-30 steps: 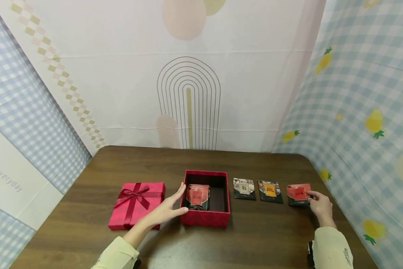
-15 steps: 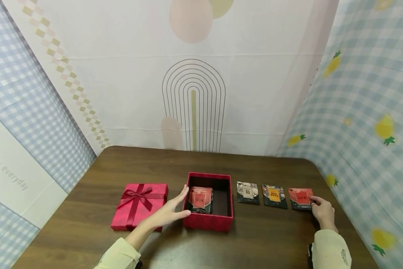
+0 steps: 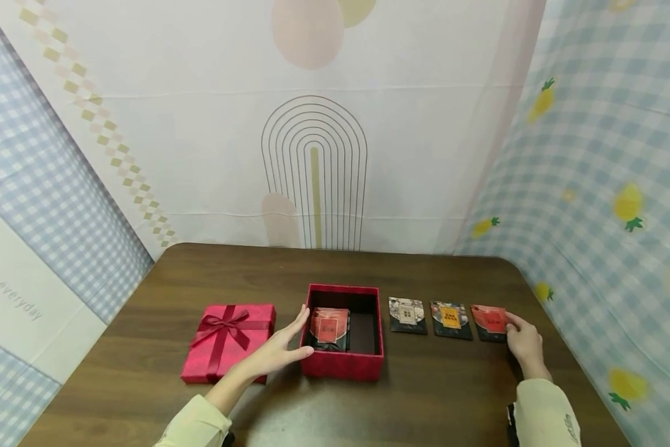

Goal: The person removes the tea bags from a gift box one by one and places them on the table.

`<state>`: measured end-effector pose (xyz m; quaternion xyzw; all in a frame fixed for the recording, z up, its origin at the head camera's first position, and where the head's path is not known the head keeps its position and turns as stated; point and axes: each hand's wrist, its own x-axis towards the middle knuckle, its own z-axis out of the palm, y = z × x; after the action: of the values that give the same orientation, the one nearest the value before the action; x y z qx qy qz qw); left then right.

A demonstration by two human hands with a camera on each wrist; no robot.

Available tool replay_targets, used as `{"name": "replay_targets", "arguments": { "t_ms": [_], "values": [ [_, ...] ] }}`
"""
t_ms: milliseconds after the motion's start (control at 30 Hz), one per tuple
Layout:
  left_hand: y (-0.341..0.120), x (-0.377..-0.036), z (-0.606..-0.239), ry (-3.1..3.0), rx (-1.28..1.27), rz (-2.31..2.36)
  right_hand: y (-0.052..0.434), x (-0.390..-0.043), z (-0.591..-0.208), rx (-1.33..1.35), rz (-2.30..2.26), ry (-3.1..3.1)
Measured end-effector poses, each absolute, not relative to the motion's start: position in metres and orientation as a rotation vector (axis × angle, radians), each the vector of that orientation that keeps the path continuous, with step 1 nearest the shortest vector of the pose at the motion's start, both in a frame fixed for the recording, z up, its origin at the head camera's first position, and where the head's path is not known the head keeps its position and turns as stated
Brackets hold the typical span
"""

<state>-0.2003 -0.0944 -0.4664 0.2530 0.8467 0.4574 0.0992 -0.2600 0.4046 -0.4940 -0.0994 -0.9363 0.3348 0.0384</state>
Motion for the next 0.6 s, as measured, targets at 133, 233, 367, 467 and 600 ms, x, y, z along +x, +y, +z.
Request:
{"name": "replay_targets", "arguments": {
  "t_ms": [133, 233, 367, 467, 600],
  "values": [
    [-0.095, -0.200, -0.466, 2.502, 0.749, 1.363, 0.385, -0.259, -0.486, -0.174, 1.034, -2.832],
    [-0.095, -0.200, -0.466, 2.503, 0.748, 1.367, 0.369, -0.259, -0.482, -0.075, 1.031, -2.809],
    [-0.095, -0.200, -0.467, 2.499, 0.750, 1.372, 0.349, -0.259, -0.478, 0.036, 1.041, -2.806],
    [-0.095, -0.200, -0.467, 2.499, 0.752, 1.372, 0.337, -0.260, -0.475, 0.102, 1.090, -2.812],
    [-0.094, -0.201, -0.466, 2.497, 0.751, 1.377, 0.321, -0.259, -0.469, 0.149, 1.162, -2.819]
  ]
}}
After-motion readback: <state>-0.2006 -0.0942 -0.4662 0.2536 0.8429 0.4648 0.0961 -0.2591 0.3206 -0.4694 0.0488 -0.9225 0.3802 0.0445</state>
